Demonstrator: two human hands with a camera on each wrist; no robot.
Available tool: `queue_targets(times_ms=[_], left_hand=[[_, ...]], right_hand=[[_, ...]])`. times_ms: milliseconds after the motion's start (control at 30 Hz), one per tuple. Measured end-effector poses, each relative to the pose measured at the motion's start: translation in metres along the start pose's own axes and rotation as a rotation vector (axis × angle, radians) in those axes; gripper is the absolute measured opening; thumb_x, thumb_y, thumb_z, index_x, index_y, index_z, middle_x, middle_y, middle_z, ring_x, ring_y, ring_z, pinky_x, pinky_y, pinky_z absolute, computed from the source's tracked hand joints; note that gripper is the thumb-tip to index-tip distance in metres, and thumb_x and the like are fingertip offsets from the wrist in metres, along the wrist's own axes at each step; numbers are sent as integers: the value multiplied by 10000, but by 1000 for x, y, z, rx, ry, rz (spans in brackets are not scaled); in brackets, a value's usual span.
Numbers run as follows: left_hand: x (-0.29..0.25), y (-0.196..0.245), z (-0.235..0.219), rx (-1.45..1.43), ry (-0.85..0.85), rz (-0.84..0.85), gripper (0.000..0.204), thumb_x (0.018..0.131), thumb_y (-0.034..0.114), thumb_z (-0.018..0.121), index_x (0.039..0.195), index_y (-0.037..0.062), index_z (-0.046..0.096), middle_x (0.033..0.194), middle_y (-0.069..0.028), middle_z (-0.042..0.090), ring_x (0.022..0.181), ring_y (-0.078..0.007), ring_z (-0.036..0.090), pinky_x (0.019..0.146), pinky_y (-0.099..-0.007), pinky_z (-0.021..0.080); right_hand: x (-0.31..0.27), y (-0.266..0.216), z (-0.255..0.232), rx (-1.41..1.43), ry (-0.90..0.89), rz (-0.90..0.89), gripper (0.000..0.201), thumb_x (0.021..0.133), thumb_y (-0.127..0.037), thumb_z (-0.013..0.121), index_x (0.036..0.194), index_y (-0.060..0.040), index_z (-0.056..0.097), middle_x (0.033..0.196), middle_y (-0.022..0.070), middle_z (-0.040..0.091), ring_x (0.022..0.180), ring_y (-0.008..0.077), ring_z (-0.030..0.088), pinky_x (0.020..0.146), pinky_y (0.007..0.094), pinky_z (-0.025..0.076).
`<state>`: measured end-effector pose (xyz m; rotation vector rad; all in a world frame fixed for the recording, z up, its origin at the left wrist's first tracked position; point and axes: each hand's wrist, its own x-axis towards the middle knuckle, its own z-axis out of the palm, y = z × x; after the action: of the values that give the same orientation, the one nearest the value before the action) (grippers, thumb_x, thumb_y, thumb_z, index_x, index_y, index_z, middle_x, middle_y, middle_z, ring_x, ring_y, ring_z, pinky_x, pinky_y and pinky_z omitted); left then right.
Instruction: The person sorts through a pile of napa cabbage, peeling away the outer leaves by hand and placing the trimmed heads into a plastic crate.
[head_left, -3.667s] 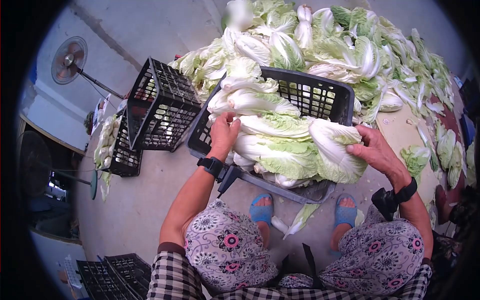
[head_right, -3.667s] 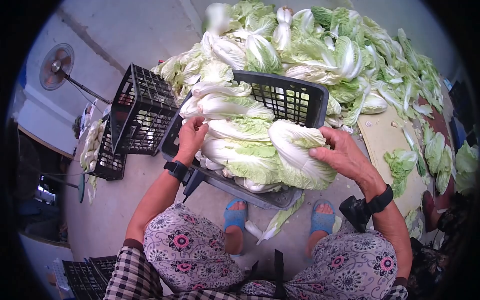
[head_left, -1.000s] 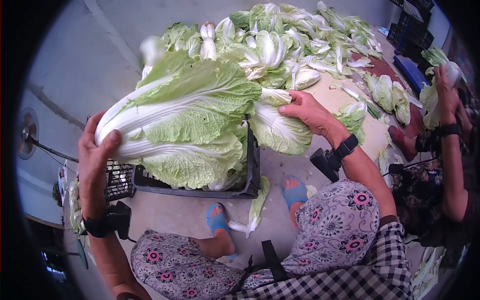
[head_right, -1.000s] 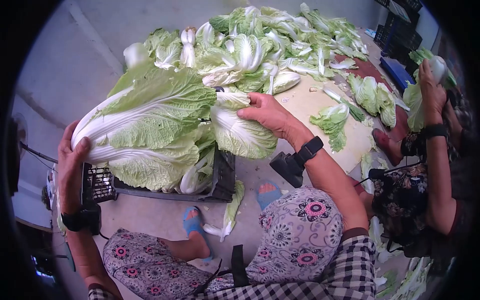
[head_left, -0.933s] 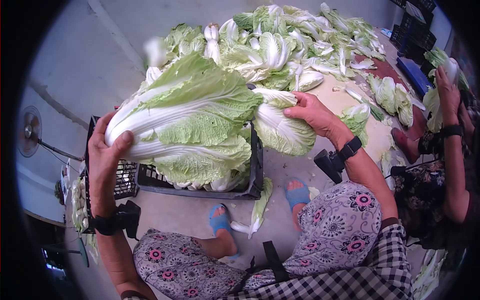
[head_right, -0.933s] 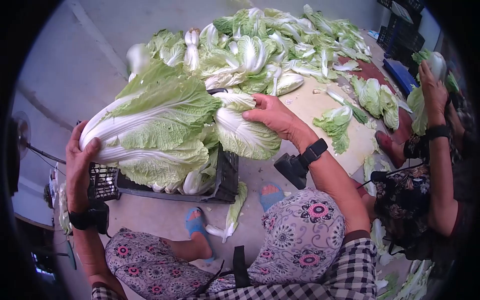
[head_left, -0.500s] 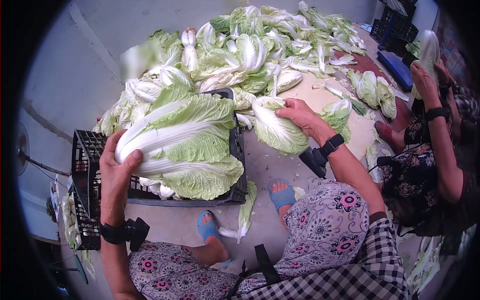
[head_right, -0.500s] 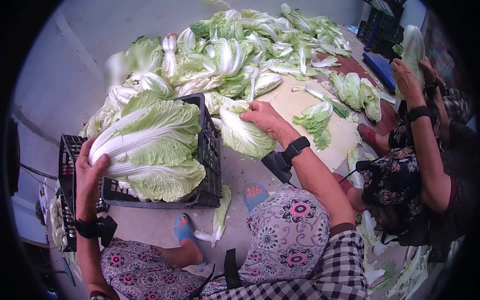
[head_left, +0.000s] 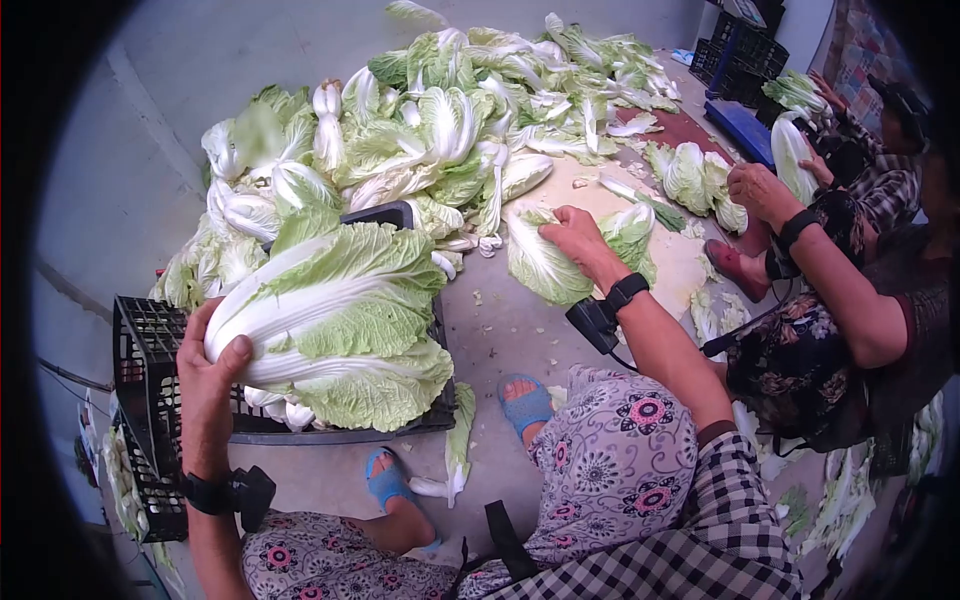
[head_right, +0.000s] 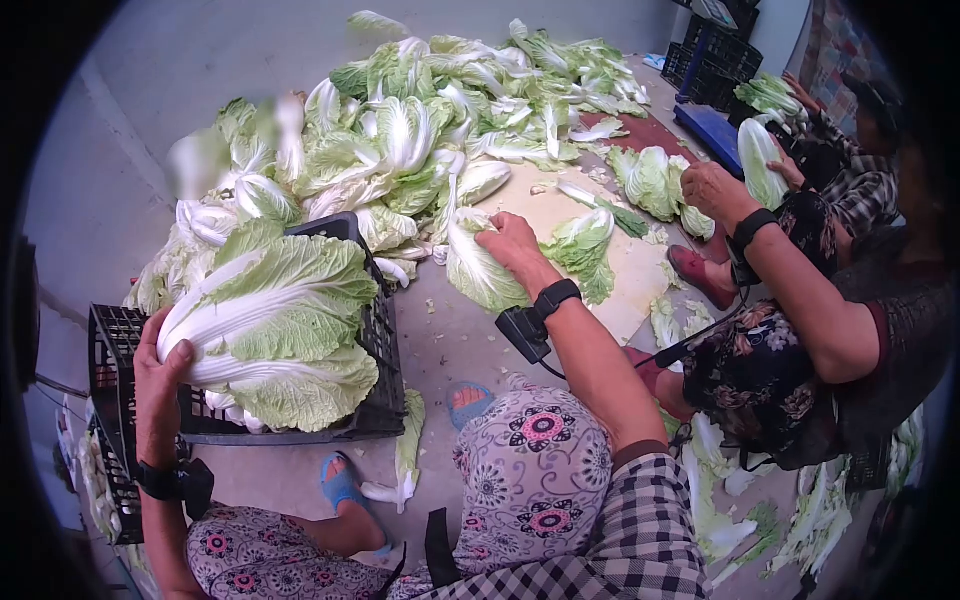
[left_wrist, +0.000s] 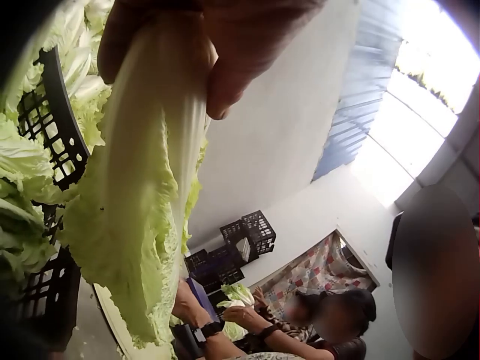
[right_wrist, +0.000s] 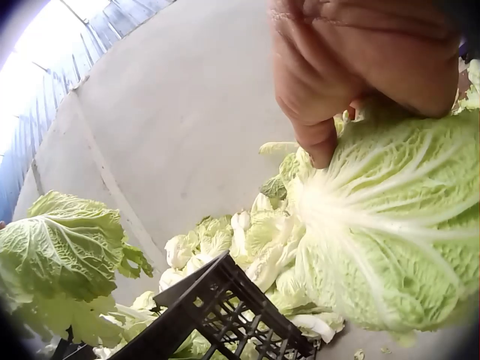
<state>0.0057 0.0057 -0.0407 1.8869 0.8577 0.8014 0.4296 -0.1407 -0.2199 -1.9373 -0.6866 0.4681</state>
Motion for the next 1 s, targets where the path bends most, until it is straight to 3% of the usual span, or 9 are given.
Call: queue_targets(times_ms=[167,333,533,600,667,700,800,933,1000], left_hand=[[0,2,2,-40,4,-24,711,705,352,789,1218,-39,490,1095,-124,591,1009,-189,570,915,-299,432],[-1,5,4,-57,27,53,672,719,266,790,1227,-43,477,1101,-122,593,1006,-177,571,886,-289,459],[-12,24,8,258,37,270,679,652,195,823,1221,19,498,1101,-120,591,1024,-197,574,899,-315,466],[-15,28,11,442,1,494,672,684,254,807,1230,13,498,1148,-135,567,1047,-202,562,915,-322,459],[-27,48,19,543,-55,715,688,601,119,820,1214,33,518,1132,-158,566,1055,-294,571,906,-366,473],[-32,50,20,557,-74,759,695,577,97,816,1205,41,523,1147,-159,556,1065,-316,559,916,-380,468],[-36,40,10,498,-11,793,821,555,77,819,1286,61,447,1172,-159,534,1075,-332,543,911,-397,467],[-31,29,1,197,237,558,836,652,134,794,1355,56,348,1169,-152,547,1062,-255,551,880,-359,477],[-33,30,-3,211,124,373,785,686,170,780,1337,47,359,1159,-161,551,1070,-267,549,907,-360,465]], right_hand=[[22,-7,-17,-269,424,-225,469,768,-214,622,1172,14,559,1105,198,622,1074,303,580,933,372,438],[2,-80,-8,1,-55,-478,424,801,-235,618,1151,0,574,1109,166,630,1039,259,600,920,354,453],[-61,-201,-6,-238,-129,-1069,744,705,-399,721,1297,-42,448,1296,181,492,1256,303,423,1057,418,328],[-77,-229,4,-289,-125,-1323,806,674,-442,742,1305,-43,439,1278,186,495,1262,303,407,1062,429,314],[-100,-244,24,-469,-358,-1411,841,630,-480,766,1280,-45,457,1247,181,505,1251,296,402,1026,446,318],[-111,-251,34,-459,-679,-1352,763,625,-444,780,1220,-53,506,1156,159,563,1174,288,471,983,459,320],[-122,-254,50,-452,-885,-924,641,618,-344,810,1135,-55,563,966,116,638,908,285,611,820,409,454],[-126,-245,67,16,-779,-816,658,662,-307,817,1187,-29,534,1033,88,640,937,209,616,809,352,492],[-132,-253,66,244,-822,-637,672,686,-301,816,1214,-12,518,1064,75,638,984,171,600,857,336,485]])
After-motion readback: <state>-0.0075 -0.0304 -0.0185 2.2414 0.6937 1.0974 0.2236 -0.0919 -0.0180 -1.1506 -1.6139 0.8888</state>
